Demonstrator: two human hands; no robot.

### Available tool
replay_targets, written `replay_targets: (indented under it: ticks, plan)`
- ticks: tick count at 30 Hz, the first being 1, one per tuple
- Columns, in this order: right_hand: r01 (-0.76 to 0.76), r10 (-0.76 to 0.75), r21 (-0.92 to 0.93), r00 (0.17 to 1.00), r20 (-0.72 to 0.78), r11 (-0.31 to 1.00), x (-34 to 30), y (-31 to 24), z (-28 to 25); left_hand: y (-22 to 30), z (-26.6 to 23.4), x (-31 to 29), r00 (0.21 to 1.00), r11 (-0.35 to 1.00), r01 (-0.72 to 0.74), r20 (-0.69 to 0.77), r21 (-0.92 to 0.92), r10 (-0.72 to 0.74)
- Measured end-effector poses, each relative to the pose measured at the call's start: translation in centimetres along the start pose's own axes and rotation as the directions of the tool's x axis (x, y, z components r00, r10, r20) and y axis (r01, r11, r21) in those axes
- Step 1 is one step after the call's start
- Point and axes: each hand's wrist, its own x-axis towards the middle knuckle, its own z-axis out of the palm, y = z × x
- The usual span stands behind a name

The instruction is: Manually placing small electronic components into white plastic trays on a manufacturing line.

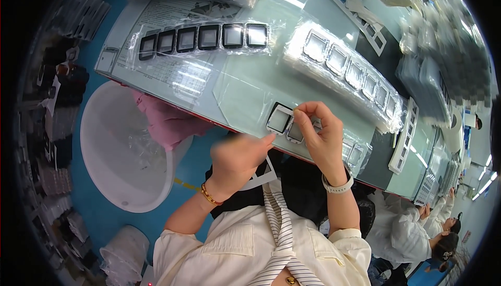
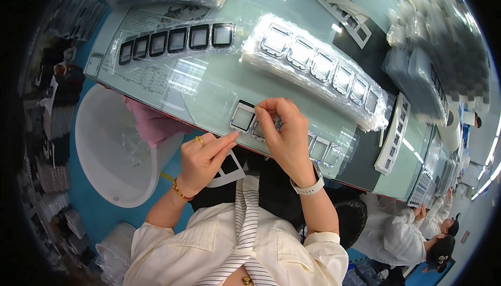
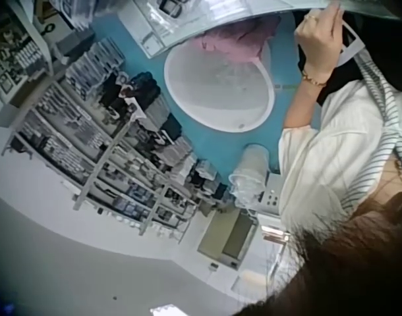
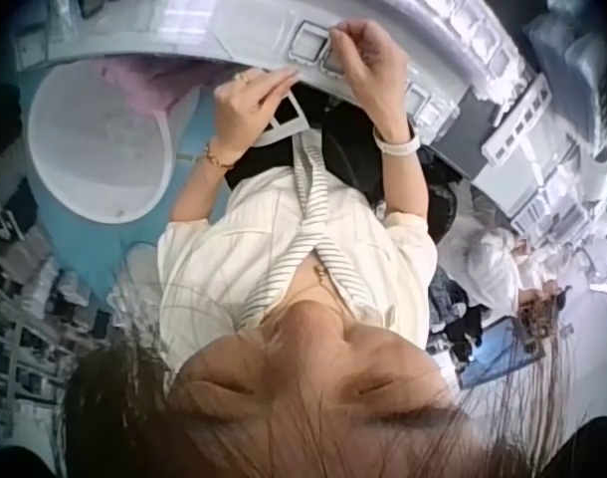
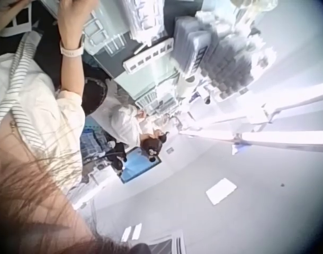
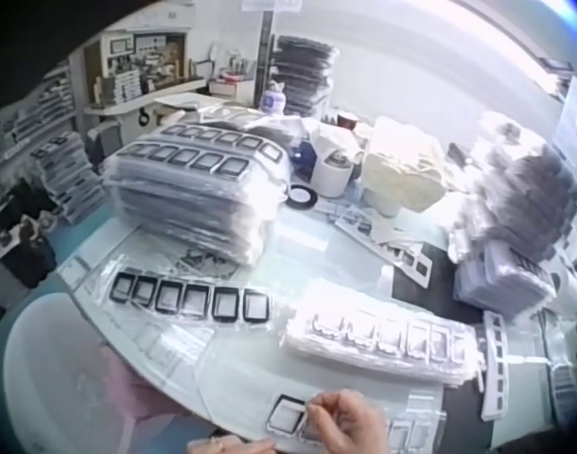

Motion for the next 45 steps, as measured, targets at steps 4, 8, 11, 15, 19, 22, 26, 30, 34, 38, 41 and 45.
replay_targets:
  ticks: [4,8,11,15,19,22,26,30,34,38,41,45]
  plan:
    - [0.008,-0.008,-0.016,1.0,-0.002,1.0,0.1,-0.2,0.0,0.1,0.1,0.1,1.0,0.999,-0.026,-0.003,0.043,0.026]
    - [0.016,-0.016,-0.021,1.0,-0.003,1.0,0.1,-0.2,0.0,0.2,0.1,0.2,1.0,0.999,-0.015,-0.001,0.041,0.015]
    - [0.021,-0.021,-0.022,1.0,-0.006,1.0,0.1,-0.2,0.0,0.3,0.2,0.2,1.0,0.999,-0.008,0.003,0.049,0.008]
    - [0.026,-0.026,-0.021,1.0,-0.013,0.999,0.0,-0.3,0.0,0.7,0.2,0.4,0.998,0.998,-0.035,0.046,0.06,0.032]
    - [0.02,-0.02,-0.032,1.0,-0.013,0.999,0.2,-0.7,-0.2,1.0,0.4,0.7,0.997,0.997,-0.019,0.073,0.068,0.014]
    - [0.193,-0.202,-0.198,0.979,-0.022,0.961,0.4,-0.7,-0.2,1.1,0.4,0.8,0.997,0.998,-0.014,0.075,0.064,0.01]
    - [0.202,-0.209,-0.212,0.978,-0.012,0.956,0.6,-0.3,-0.1,1.0,0.5,0.8,0.998,0.998,-0.017,0.067,0.056,0.013]
    - [0.227,-0.232,-0.256,0.973,0.01,0.94,0.8,-0.1,0.0,0.8,0.9,0.5,0.999,0.998,-0.019,0.047,0.054,0.017]
    - [0.232,-0.236,-0.294,0.971,0.022,0.927,0.8,-0.6,0.3,0.7,0.8,0.4,0.999,0.998,-0.016,0.053,0.061,0.013]
    - [0.368,-0.392,-0.582,0.916,0.09,0.726,0.5,-1.5,-0.2,1.2,0.6,0.7,0.999,0.999,-0.004,0.054,0.04,0.002]
    - [0.345,-0.411,-0.682,0.909,0.071,0.645,-0.3,-1.7,-0.5,1.2,0.6,0.8,0.998,0.999,0.001,0.056,0.038,-0.004]
    - [0.314,-0.368,-0.642,0.928,0.053,0.699,-1.4,-1.5,-1.7,1.3,0.5,1.1,0.997,1.0,0.02,0.072,-0.007,-0.019]
